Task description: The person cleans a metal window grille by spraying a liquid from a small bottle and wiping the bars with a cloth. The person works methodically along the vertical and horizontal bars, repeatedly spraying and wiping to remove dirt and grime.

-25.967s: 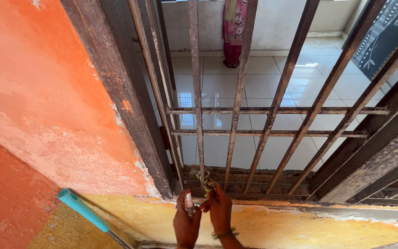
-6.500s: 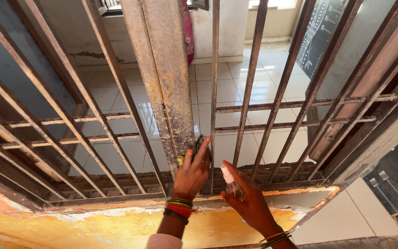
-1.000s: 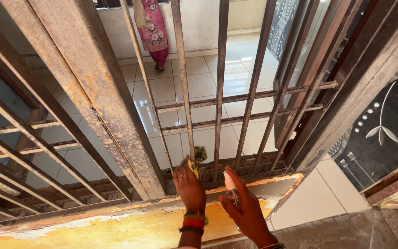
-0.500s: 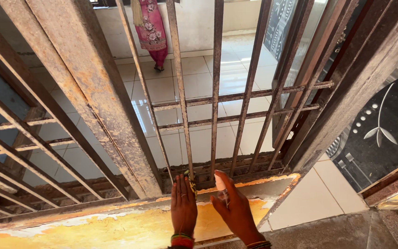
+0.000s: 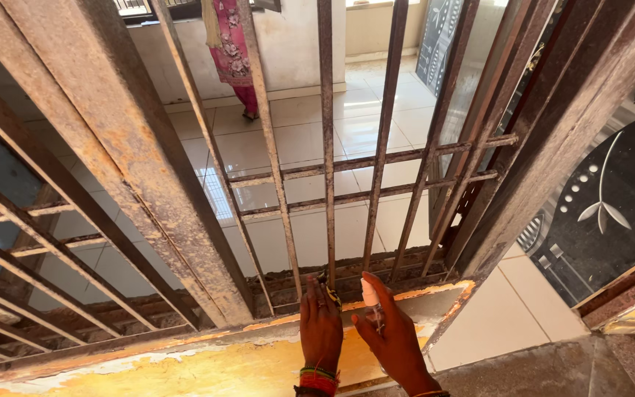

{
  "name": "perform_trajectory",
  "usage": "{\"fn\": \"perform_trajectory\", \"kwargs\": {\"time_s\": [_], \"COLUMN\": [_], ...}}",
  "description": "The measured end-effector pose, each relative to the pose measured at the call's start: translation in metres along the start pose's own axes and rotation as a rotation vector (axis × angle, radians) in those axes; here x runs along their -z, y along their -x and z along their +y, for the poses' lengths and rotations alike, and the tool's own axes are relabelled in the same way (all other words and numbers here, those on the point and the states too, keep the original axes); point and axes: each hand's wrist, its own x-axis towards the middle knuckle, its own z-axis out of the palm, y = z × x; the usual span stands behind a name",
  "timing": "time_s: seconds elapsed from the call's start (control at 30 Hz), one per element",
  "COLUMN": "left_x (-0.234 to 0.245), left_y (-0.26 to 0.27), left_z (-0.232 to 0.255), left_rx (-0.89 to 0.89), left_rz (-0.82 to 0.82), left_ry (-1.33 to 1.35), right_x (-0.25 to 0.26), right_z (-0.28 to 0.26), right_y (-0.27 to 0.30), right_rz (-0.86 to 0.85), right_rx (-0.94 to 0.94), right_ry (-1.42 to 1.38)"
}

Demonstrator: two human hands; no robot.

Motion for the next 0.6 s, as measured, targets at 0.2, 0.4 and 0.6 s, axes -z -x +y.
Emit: {"fn": "perform_trajectory", "kwargs": {"time_s": [0.2,0.4,0.6], "left_x": [0.006,0.099,0.104], "left_y": [-0.017,-0.09,-0.097], "left_z": [0.005,0.009,0.021], "left_rx": [0.48,0.559,0.257], "left_rz": [-0.304,0.331,0.654], "left_ry": [0.61,1.167,0.829], "right_x": [0.005,0.0,0.007], "right_z": [-0.01,-0.012,-0.006], "right_y": [0.0,0.004,0.0], "right_rz": [-0.034,-0.029,-0.006], "right_rx": [-0.119,0.001,-0.003], "right_ry": [-0.05,-0.112,-0.139]}}
